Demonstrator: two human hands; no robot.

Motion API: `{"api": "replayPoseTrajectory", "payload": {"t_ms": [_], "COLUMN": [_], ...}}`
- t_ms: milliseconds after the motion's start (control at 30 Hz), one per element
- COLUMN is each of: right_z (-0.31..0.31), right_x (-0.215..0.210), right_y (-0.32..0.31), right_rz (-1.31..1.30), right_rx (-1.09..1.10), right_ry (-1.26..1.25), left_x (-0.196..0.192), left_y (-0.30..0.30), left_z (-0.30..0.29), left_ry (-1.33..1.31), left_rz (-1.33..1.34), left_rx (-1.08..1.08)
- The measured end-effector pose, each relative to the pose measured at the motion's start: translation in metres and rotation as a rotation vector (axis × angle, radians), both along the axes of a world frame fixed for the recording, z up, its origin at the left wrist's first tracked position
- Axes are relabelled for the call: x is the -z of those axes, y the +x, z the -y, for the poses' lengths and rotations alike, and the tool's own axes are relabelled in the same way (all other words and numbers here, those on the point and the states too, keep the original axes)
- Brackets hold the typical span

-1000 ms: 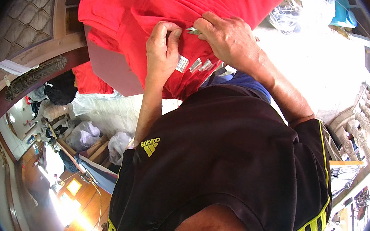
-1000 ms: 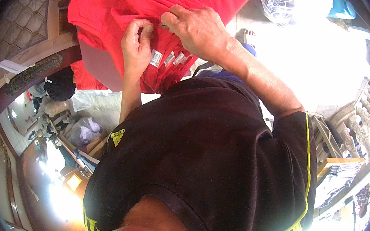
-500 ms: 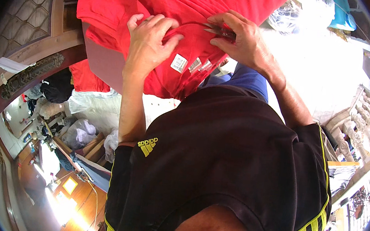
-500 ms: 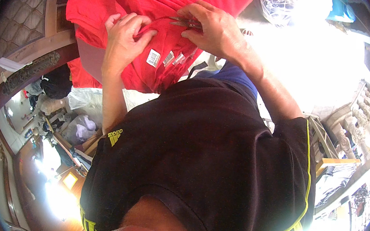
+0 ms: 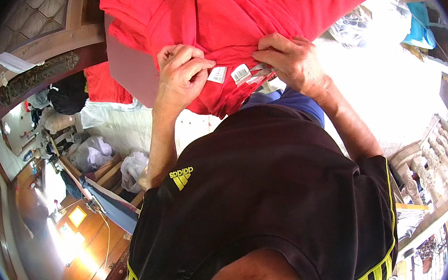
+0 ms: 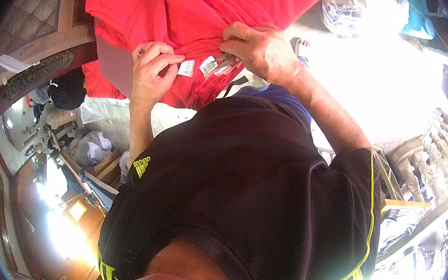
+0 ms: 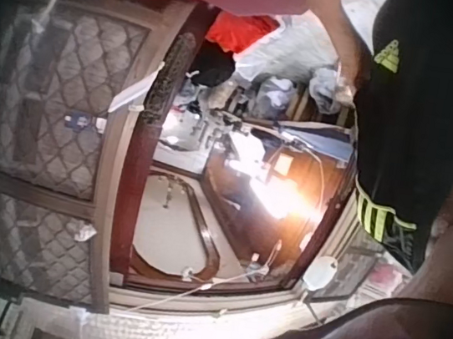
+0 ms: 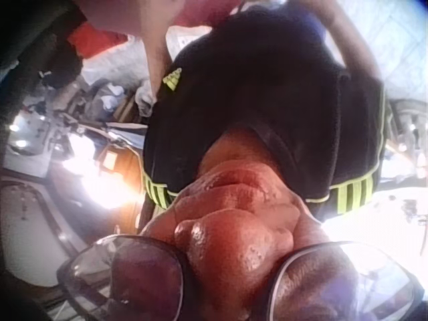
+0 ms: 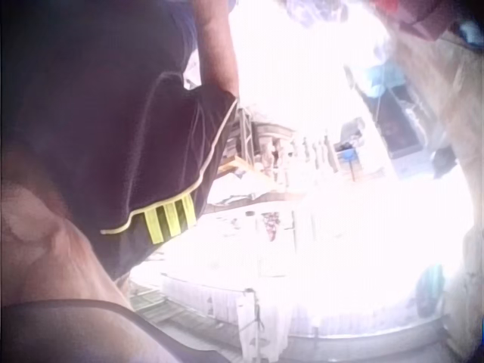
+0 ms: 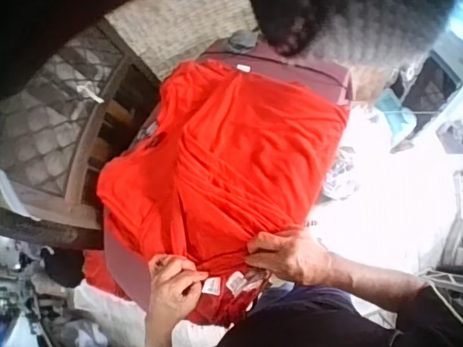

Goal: The person uses a small pair of scissors to cut the tags off a stack of red garments. They hold the fabric steady with one hand while snipping the tag strings with the other, repeating this process for multiple items in the pile.

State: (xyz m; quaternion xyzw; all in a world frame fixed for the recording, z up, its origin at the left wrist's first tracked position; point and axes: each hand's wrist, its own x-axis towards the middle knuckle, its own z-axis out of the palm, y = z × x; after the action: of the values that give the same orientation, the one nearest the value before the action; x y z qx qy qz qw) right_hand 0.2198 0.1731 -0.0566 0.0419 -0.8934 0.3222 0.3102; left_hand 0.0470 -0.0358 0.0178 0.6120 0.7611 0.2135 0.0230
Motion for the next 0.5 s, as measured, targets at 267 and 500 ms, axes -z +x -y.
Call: {"api": "replayPoseTrajectory", "payload": {"t_ms": [267, 500], "right_z": [0.003, 0.004], "right_x": [0.000, -0.008], "right_y": [0.004, -0.002], "right_rz": [0.002, 0.118], "right_rx": [0.007, 0.063], "right_ry": [-0.055, -0.258], "left_x": [0.002, -0.013], "left_y": [0.005, -0.011], "left_z": [0.006, -0.011], "left_ry": [0.053, 0.012], "left_rz": [-0.041, 0.107], "left_rx": [0.013, 0.022]}}
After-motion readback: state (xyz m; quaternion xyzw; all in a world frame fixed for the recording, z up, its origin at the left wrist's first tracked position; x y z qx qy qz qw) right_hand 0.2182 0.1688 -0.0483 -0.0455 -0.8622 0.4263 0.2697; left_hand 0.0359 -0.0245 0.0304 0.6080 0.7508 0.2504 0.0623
